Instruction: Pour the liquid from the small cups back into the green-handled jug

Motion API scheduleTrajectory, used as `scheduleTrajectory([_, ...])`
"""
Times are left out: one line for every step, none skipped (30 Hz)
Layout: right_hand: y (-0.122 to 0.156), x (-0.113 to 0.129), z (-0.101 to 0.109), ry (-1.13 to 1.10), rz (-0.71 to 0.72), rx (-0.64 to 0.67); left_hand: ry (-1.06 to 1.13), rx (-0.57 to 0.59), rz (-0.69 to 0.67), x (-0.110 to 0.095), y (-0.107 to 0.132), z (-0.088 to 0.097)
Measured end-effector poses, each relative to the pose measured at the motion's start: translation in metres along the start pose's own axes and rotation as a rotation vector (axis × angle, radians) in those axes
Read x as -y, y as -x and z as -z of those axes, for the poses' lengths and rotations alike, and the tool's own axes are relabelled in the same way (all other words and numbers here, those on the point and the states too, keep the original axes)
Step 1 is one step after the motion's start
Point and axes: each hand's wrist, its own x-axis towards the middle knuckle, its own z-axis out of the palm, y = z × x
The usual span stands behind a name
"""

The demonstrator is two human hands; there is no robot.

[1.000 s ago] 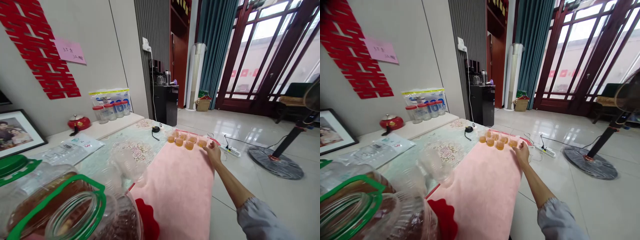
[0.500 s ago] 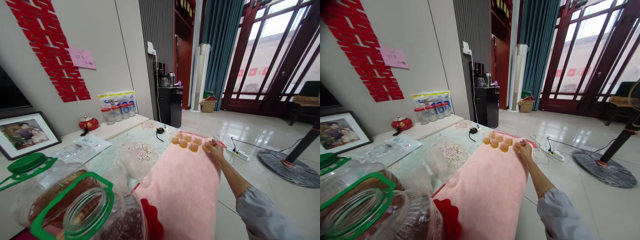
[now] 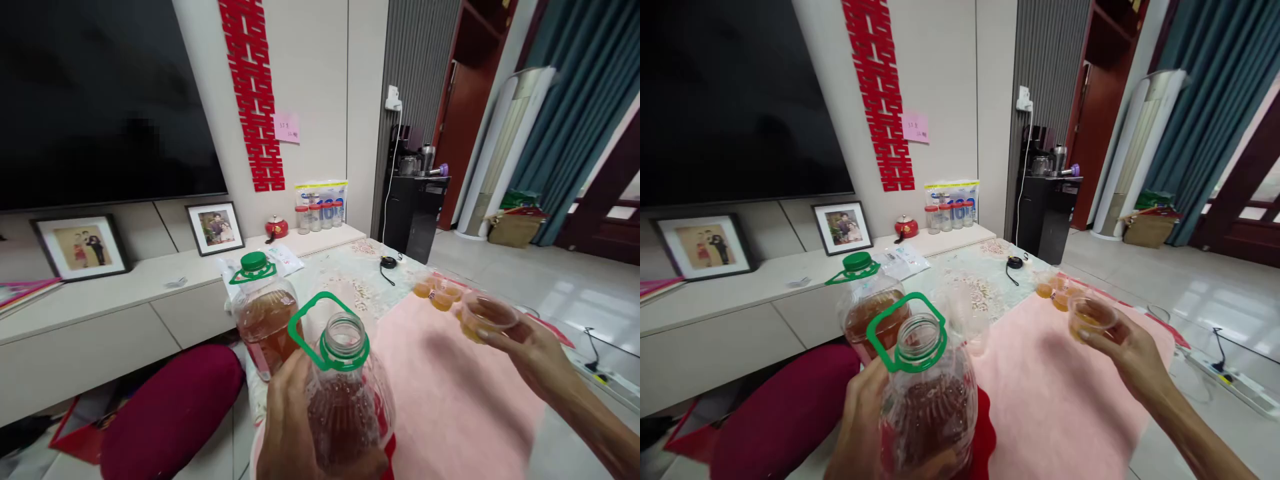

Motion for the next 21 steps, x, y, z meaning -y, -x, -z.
scheduleTrajectory([0.004,0.016,-0.013,-0.041,0.020,0.069,0.013,-0.007,-0.003,-0.001,0.000,0.000])
scheduleTrajectory([0.007,0.032,-0.026,-0.071,0.049,0.132,0.024,-0.013,-0.001,-0.002,0.001,-0.001])
scheduleTrajectory([0.010,0.049,-0.037,-0.081,0.078,0.196,0.030,-0.019,0.007,-0.002,0.001,-0.001])
scheduleTrajectory([0.013,0.065,-0.048,-0.076,0.111,0.237,0.037,-0.027,0.016,-0.002,0.001,-0.002])
scheduleTrajectory([0.015,0.082,-0.058,-0.067,0.146,0.269,0.047,-0.033,0.025,-0.002,0.001,-0.003])
scheduleTrajectory([0.017,0.098,-0.067,-0.052,0.177,0.307,0.057,-0.038,0.028,-0.001,0.001,-0.004])
scheduleTrajectory([0.018,0.112,-0.075,-0.027,0.202,0.347,0.065,-0.043,0.029,-0.001,0.001,-0.005])
scheduleTrajectory([0.019,0.126,-0.082,-0.023,0.234,0.372,0.072,-0.048,0.030,0.000,0.001,-0.006])
scheduleTrajectory([0.020,0.137,-0.089,-0.020,0.269,0.396,0.076,-0.052,0.032,0.001,0.001,-0.008])
scheduleTrajectory([0.021,0.148,-0.095,-0.016,0.303,0.418,0.076,-0.057,0.036,0.001,0.001,-0.009])
scheduleTrajectory([0.021,0.157,-0.100,-0.014,0.338,0.434,0.073,-0.066,0.039,0.002,0.001,-0.011])
scheduleTrajectory([0.021,0.164,-0.105,-0.007,0.371,0.449,0.068,-0.079,0.044,0.002,0.001,-0.012])
scheduleTrajectory([0.021,0.171,-0.109,0.004,0.404,0.461,0.064,-0.093,0.051,0.001,0.001,-0.013])
scheduleTrajectory([0.021,0.177,-0.113,0.017,0.440,0.469,0.060,-0.105,0.060,0.001,0.001,-0.014])
scheduleTrajectory([0.020,0.182,-0.116,0.036,0.479,0.475,0.057,-0.113,0.071,0.000,0.001,-0.015])
scheduleTrajectory([0.020,0.186,-0.119,0.059,0.522,0.482,0.057,-0.115,0.082,0.000,0.001,-0.016])
scheduleTrajectory([0.019,0.190,-0.121,0.086,0.570,0.489,0.061,-0.111,0.091,0.000,0.001,-0.017])
scheduleTrajectory([0.019,0.192,-0.123,0.115,0.621,0.493,0.067,-0.104,0.094,-0.001,0.001,-0.017])
scheduleTrajectory([0.018,0.195,-0.124,0.146,0.674,0.493,0.071,-0.098,0.093,-0.001,0.001,-0.018])
scheduleTrajectory([0.018,0.196,-0.125,0.174,0.729,0.490,0.075,-0.096,0.090,-0.001,0.001,-0.018])
scheduleTrajectory([0.017,0.197,-0.125,0.200,0.783,0.485,0.074,-0.096,0.088,-0.001,0.001,-0.018])
